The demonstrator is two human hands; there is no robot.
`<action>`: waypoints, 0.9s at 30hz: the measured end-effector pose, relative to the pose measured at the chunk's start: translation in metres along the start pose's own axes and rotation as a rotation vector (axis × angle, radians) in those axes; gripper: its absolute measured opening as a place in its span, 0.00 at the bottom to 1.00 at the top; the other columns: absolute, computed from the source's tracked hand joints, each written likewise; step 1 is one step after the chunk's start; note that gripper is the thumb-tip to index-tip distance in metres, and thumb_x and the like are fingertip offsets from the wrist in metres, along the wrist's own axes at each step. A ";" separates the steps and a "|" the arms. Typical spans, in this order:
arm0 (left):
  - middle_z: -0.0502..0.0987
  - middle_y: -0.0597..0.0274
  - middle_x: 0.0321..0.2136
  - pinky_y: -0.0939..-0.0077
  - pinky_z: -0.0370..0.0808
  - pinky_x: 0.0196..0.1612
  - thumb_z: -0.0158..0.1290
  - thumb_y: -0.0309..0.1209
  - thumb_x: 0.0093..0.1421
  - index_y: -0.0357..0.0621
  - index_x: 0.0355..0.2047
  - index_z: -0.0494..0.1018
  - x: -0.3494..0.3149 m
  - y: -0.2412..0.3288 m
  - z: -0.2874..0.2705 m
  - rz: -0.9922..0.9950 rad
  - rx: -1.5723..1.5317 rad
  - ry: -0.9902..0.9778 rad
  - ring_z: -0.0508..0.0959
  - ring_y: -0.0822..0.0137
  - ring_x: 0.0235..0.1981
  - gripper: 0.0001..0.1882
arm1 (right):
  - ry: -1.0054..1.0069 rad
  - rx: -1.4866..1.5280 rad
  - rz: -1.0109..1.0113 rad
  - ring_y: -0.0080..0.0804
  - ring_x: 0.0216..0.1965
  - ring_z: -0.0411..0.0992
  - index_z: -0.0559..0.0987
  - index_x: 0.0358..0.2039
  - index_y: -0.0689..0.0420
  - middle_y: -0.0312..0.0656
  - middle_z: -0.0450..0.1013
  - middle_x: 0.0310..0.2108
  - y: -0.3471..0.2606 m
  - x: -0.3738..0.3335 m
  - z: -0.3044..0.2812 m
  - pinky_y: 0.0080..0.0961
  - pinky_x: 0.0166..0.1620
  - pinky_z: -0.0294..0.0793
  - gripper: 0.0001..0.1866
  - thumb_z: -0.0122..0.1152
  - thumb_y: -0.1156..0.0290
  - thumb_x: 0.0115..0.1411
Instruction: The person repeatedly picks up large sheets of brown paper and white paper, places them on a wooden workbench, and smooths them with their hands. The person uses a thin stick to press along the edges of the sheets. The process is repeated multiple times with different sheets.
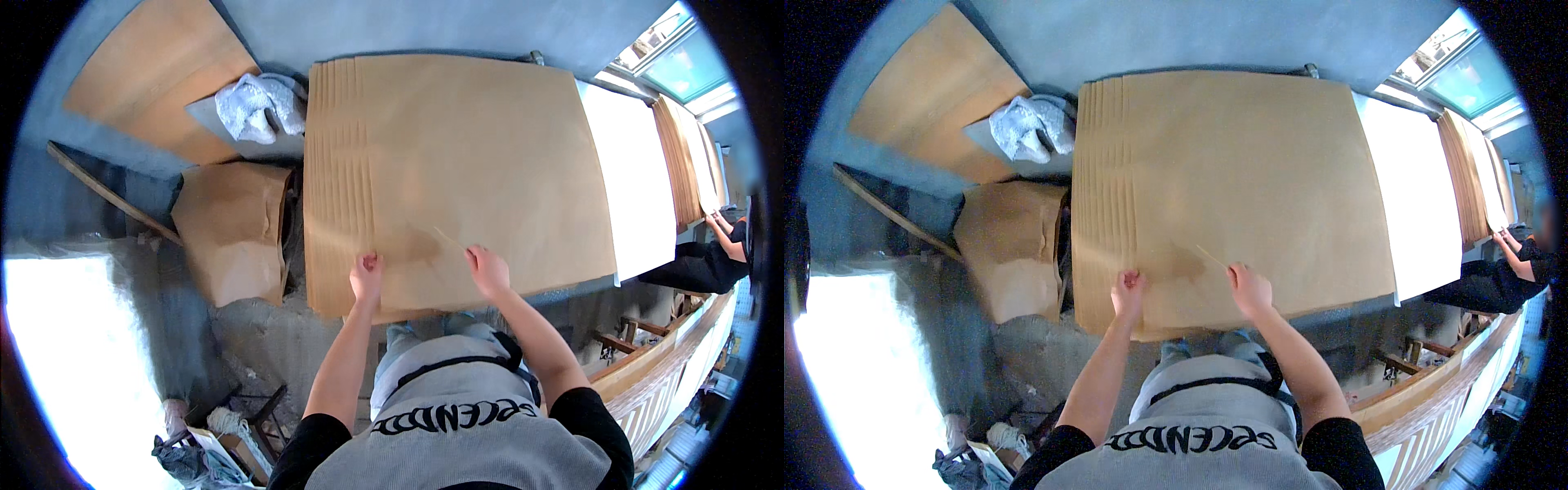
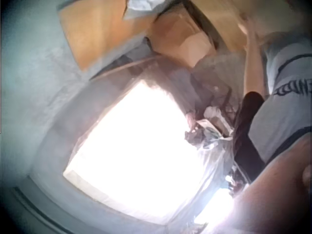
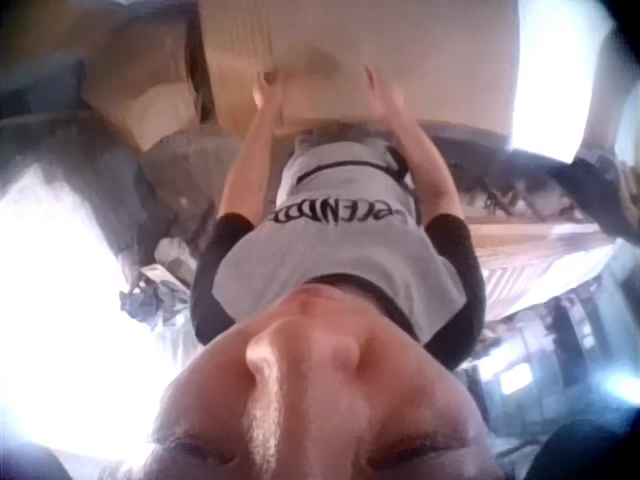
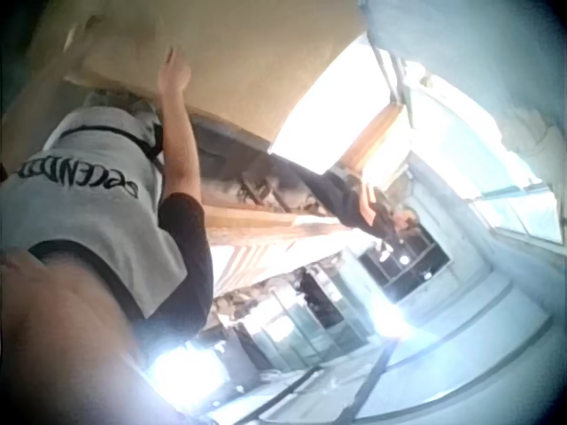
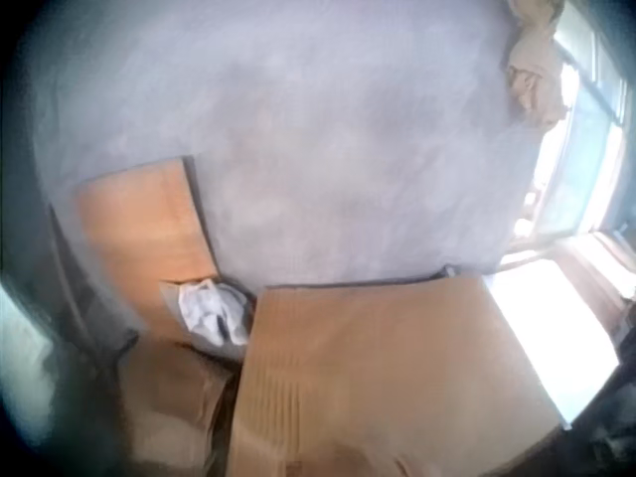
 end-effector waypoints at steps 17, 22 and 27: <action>0.69 0.68 0.32 0.83 0.69 0.31 0.55 0.40 0.50 0.45 0.39 0.64 0.002 -0.013 0.001 -0.430 -0.438 -0.481 0.70 0.73 0.32 0.20 | -0.195 0.267 -0.006 0.39 0.23 0.71 0.75 0.31 0.55 0.44 0.72 0.20 -0.005 -0.003 0.004 0.31 0.26 0.68 0.10 0.51 0.63 0.53; 0.59 0.67 0.50 0.75 0.67 0.42 0.56 0.41 0.47 0.52 0.54 0.50 -0.119 0.007 0.016 -0.394 -0.931 -0.887 0.65 0.69 0.47 0.37 | -0.451 0.347 0.134 0.21 0.22 0.68 0.76 0.22 0.60 0.39 0.72 0.18 0.091 -0.056 0.005 0.21 0.27 0.67 0.12 0.60 0.63 0.48; 0.65 0.63 0.46 0.75 0.68 0.37 0.52 0.40 0.52 0.49 0.50 0.56 -0.175 0.013 0.103 -0.500 -0.983 -0.796 0.69 0.67 0.42 0.28 | -0.701 0.681 0.313 0.17 0.26 0.66 0.79 0.27 0.58 0.33 0.73 0.22 0.120 -0.107 0.036 0.18 0.32 0.65 0.11 0.60 0.63 0.49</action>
Point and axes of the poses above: each hand's wrist, its own x-axis towards the middle knuckle, its own z-axis out of the palm, y = z × x, the point moved 10 cm from there along x, towards the middle knuckle
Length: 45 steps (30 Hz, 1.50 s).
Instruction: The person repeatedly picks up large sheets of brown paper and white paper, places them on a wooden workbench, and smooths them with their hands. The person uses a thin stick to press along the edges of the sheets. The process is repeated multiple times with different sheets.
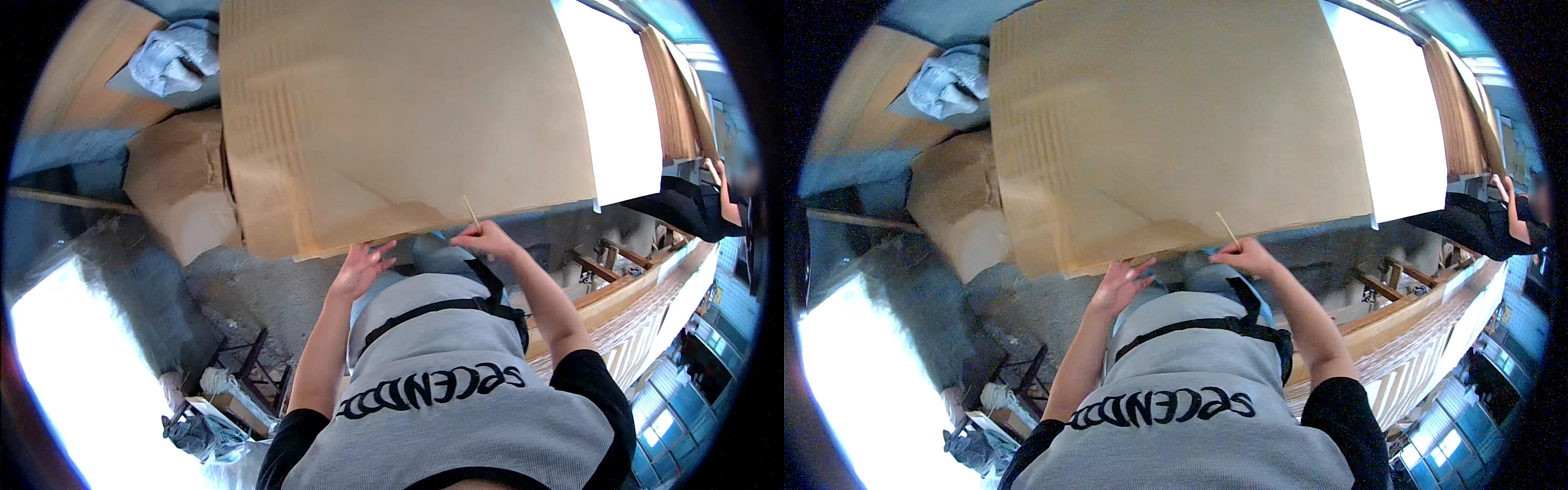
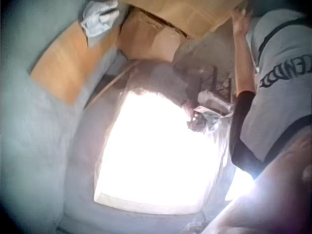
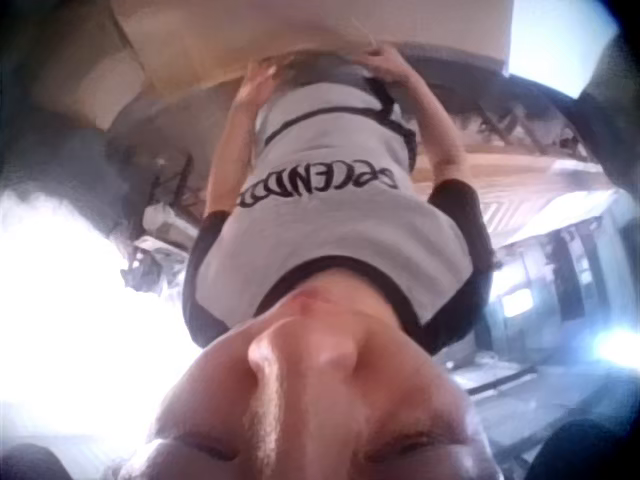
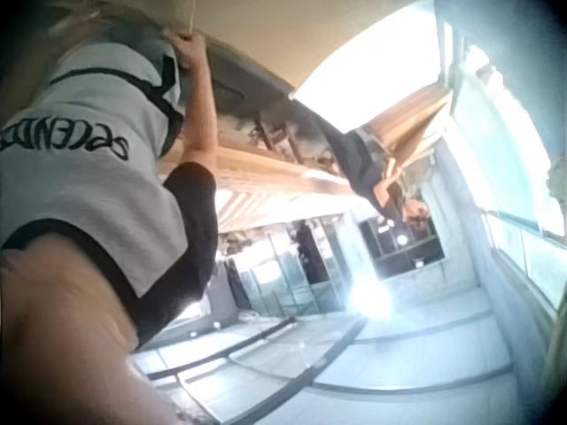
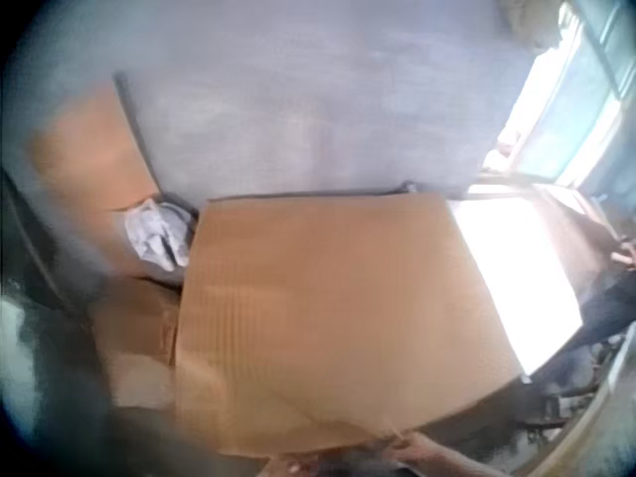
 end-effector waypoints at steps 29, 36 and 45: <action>0.67 0.64 0.16 0.80 0.59 0.12 0.45 0.40 0.57 0.46 0.30 0.66 0.017 0.022 -0.087 0.090 -0.250 0.557 0.66 0.71 0.11 0.11 | 0.110 1.164 -0.034 0.20 0.11 0.56 0.69 0.18 0.54 0.33 0.63 0.11 0.054 0.015 -0.111 0.15 0.14 0.50 0.16 0.48 0.58 0.57; 0.66 0.63 0.12 0.80 0.60 0.08 0.47 0.35 0.56 0.42 0.32 0.65 -0.017 0.019 -0.074 0.156 0.595 0.912 0.65 0.71 0.07 0.10 | 0.532 0.041 -0.016 0.24 0.16 0.65 0.72 0.24 0.59 0.38 0.66 0.12 0.076 -0.005 -0.127 0.20 0.17 0.61 0.12 0.47 0.65 0.57; 0.63 0.71 0.14 0.83 0.56 0.09 0.53 0.44 0.51 0.49 0.23 0.65 0.021 0.083 -0.059 0.386 0.444 0.794 0.60 0.77 0.09 0.15 | 0.676 0.696 -0.276 0.21 0.18 0.64 0.71 0.24 0.59 0.33 0.67 0.18 0.093 0.027 -0.164 0.18 0.18 0.62 0.04 0.46 0.78 0.53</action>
Point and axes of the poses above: each hand's wrist, its own x-axis towards the middle knuckle, its own z-axis out of the palm, y = z × x, the point moved 10 cm from there along x, towards the middle knuckle
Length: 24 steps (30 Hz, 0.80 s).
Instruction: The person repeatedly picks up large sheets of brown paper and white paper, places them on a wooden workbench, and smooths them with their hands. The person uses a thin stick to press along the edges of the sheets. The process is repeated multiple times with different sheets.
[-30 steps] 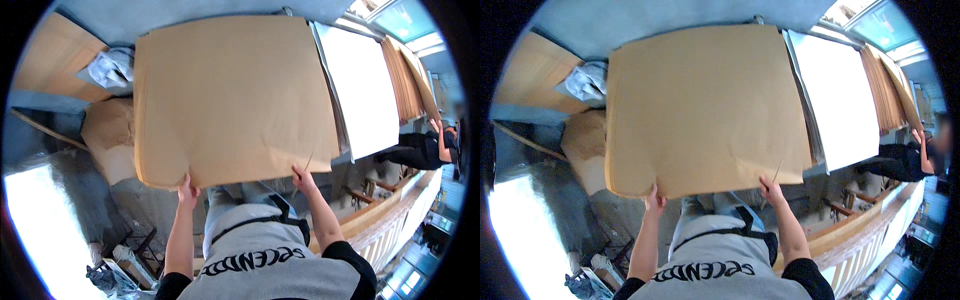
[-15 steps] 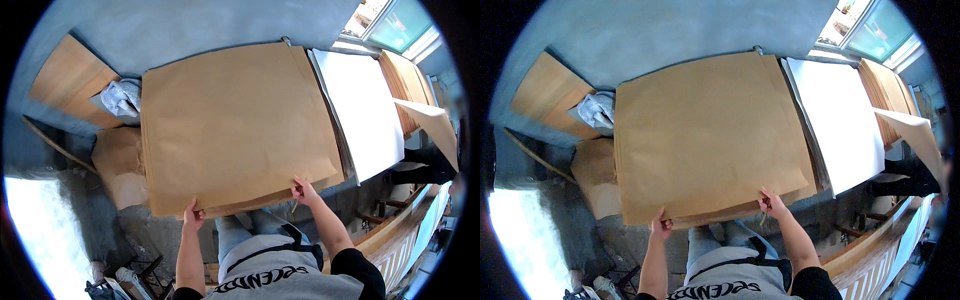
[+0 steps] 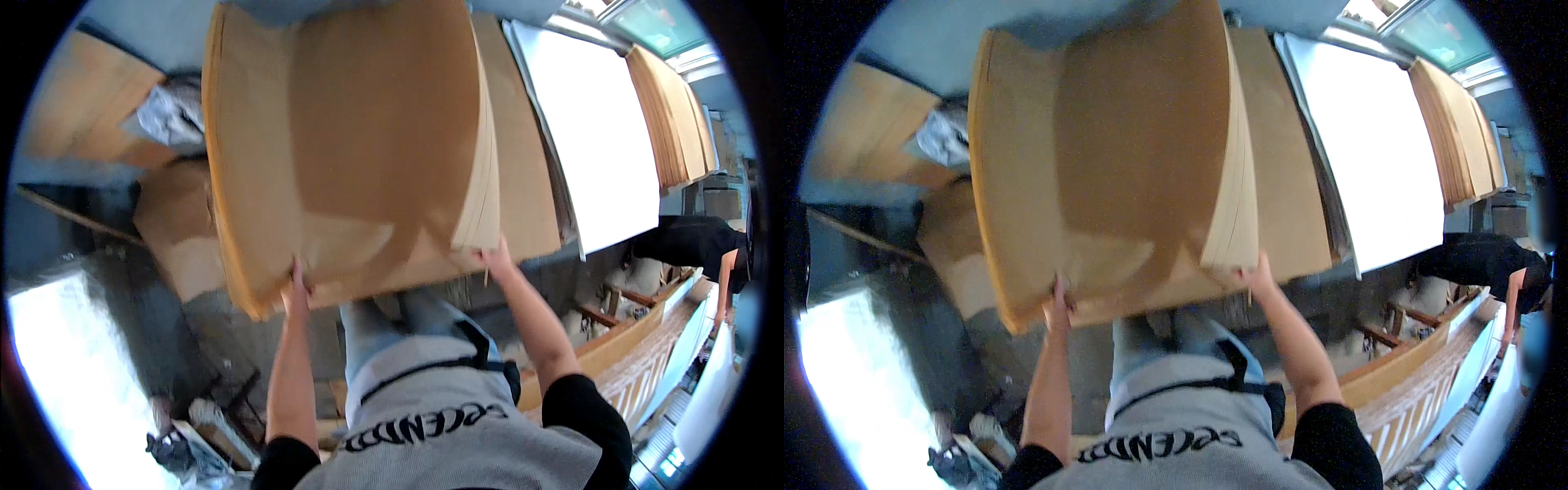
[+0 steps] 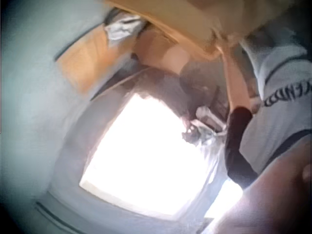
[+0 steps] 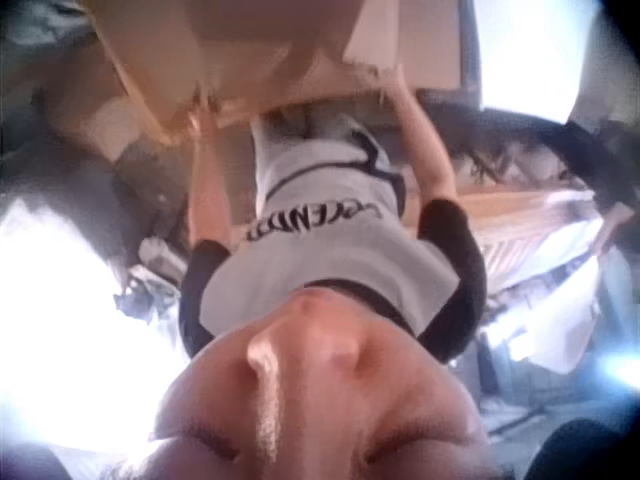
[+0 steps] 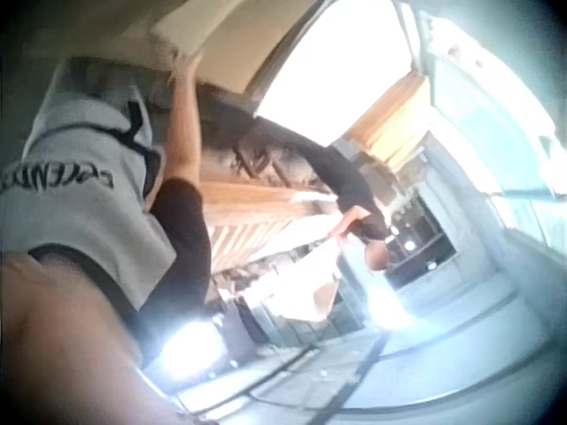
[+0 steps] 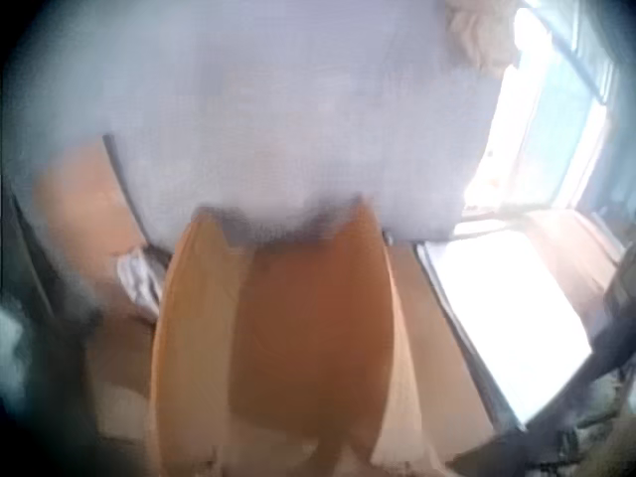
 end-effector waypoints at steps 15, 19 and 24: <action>0.67 0.69 0.19 0.85 0.53 0.11 0.53 0.38 0.52 0.48 0.29 0.67 -0.019 -0.069 0.025 -0.428 -0.675 -0.094 0.58 0.77 0.10 0.10 | -0.265 0.230 0.364 0.16 0.17 0.56 0.68 0.21 0.58 0.32 0.61 0.17 -0.019 -0.030 0.037 0.13 0.16 0.49 0.12 0.52 0.64 0.56; 0.67 0.70 0.18 0.86 0.53 0.10 0.52 0.37 0.53 0.48 0.28 0.67 -0.020 -0.059 0.027 -0.421 -0.762 -0.093 0.58 0.77 0.10 0.09 | -0.300 0.316 0.422 0.17 0.18 0.57 0.69 0.23 0.59 0.33 0.62 0.17 -0.015 -0.021 0.038 0.13 0.18 0.51 0.12 0.52 0.63 0.56; 0.65 0.70 0.14 0.85 0.52 0.09 0.50 0.39 0.55 0.47 0.28 0.66 -0.018 -0.068 0.029 -0.508 -0.877 -0.232 0.54 0.77 0.07 0.10 | -0.335 0.448 0.532 0.21 0.15 0.57 0.70 0.21 0.55 0.34 0.63 0.15 -0.022 -0.018 0.052 0.15 0.20 0.53 0.14 0.50 0.60 0.56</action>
Point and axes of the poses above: each hand's wrist, its own x-axis towards the middle knuckle, its own z-axis out of the palm, y = z × x, the point moved 10 cm from there along x, towards the middle knuckle
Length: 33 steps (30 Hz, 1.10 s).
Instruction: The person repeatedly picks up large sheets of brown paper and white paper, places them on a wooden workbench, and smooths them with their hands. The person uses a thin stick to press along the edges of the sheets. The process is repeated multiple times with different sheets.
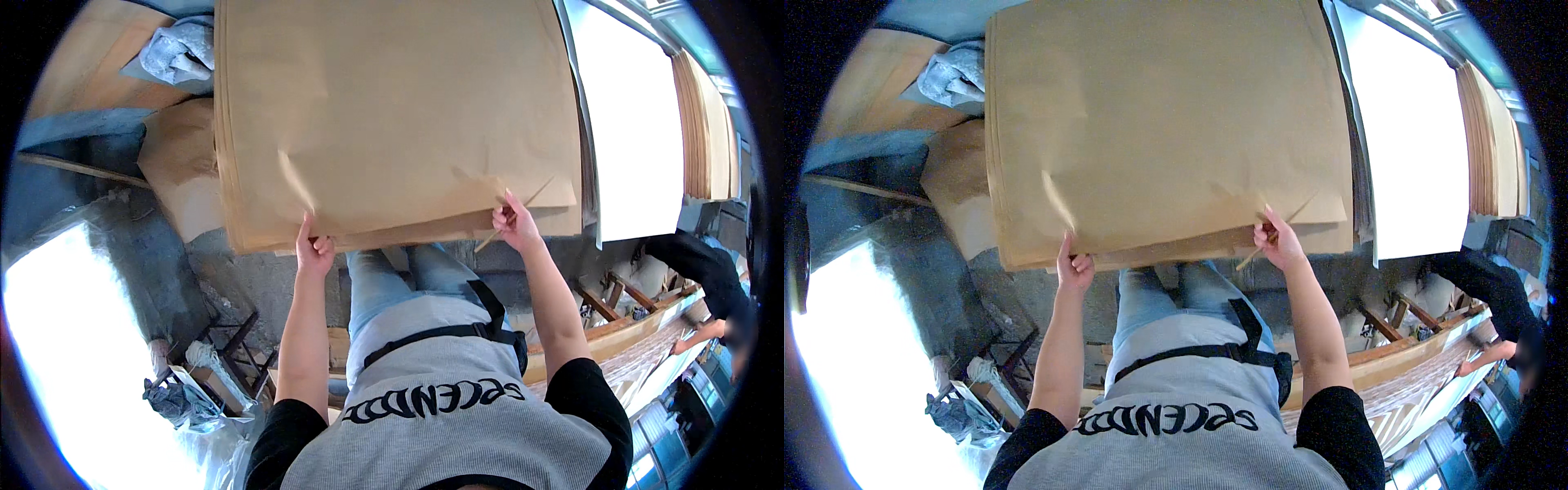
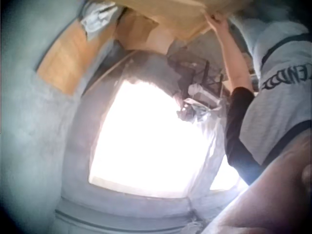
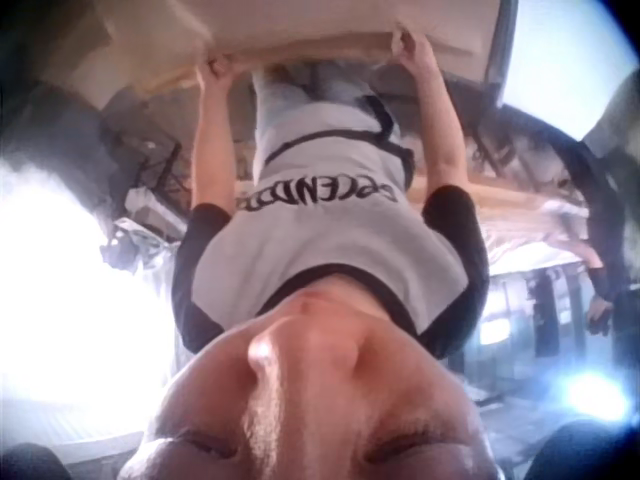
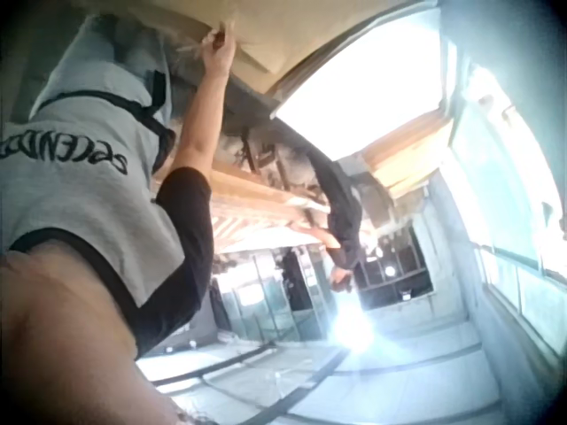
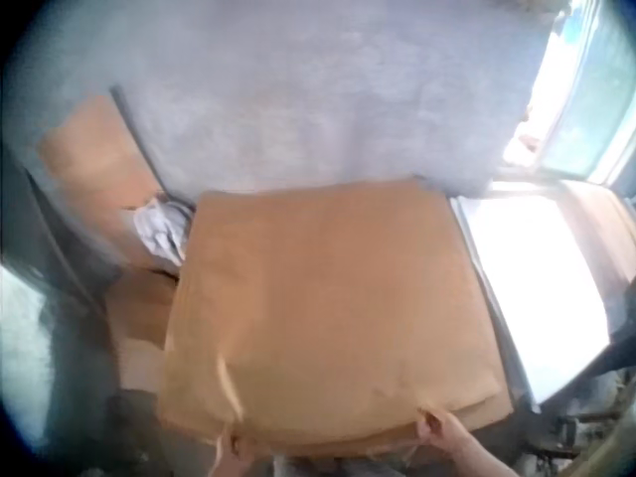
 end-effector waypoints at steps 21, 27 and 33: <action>0.68 0.63 0.19 0.80 0.60 0.07 0.52 0.47 0.50 0.44 0.39 0.64 -0.010 0.038 0.035 0.292 0.591 0.171 0.63 0.71 0.06 0.23 | 0.303 -0.868 -0.302 0.18 0.11 0.57 0.68 0.18 0.54 0.31 0.59 0.10 -0.030 -0.013 -0.009 0.16 0.14 0.53 0.14 0.51 0.60 0.56; 0.66 0.65 0.14 0.77 0.58 0.11 0.51 0.44 0.52 0.48 0.34 0.66 -0.025 -0.002 -0.029 0.021 0.311 0.181 0.62 0.71 0.07 0.16 | 0.283 -0.637 -0.133 0.17 0.08 0.53 0.67 0.14 0.51 0.30 0.58 0.08 -0.001 -0.035 -0.026 0.15 0.13 0.47 0.17 0.50 0.58 0.56; 0.70 0.62 0.20 0.79 0.66 0.14 0.52 0.39 0.53 0.44 0.33 0.66 -0.038 0.010 -0.044 0.067 0.386 0.194 0.68 0.71 0.11 0.14 | 0.321 -0.638 -0.129 0.16 0.08 0.53 0.68 0.15 0.51 0.30 0.58 0.08 0.000 -0.030 -0.036 0.14 0.12 0.47 0.15 0.52 0.58 0.55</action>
Point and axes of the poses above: each hand's wrist, its own x-axis towards the middle knuckle, its own z-axis out of the palm, y = z × x, the point moved 10 cm from there along x, towards the middle knuckle
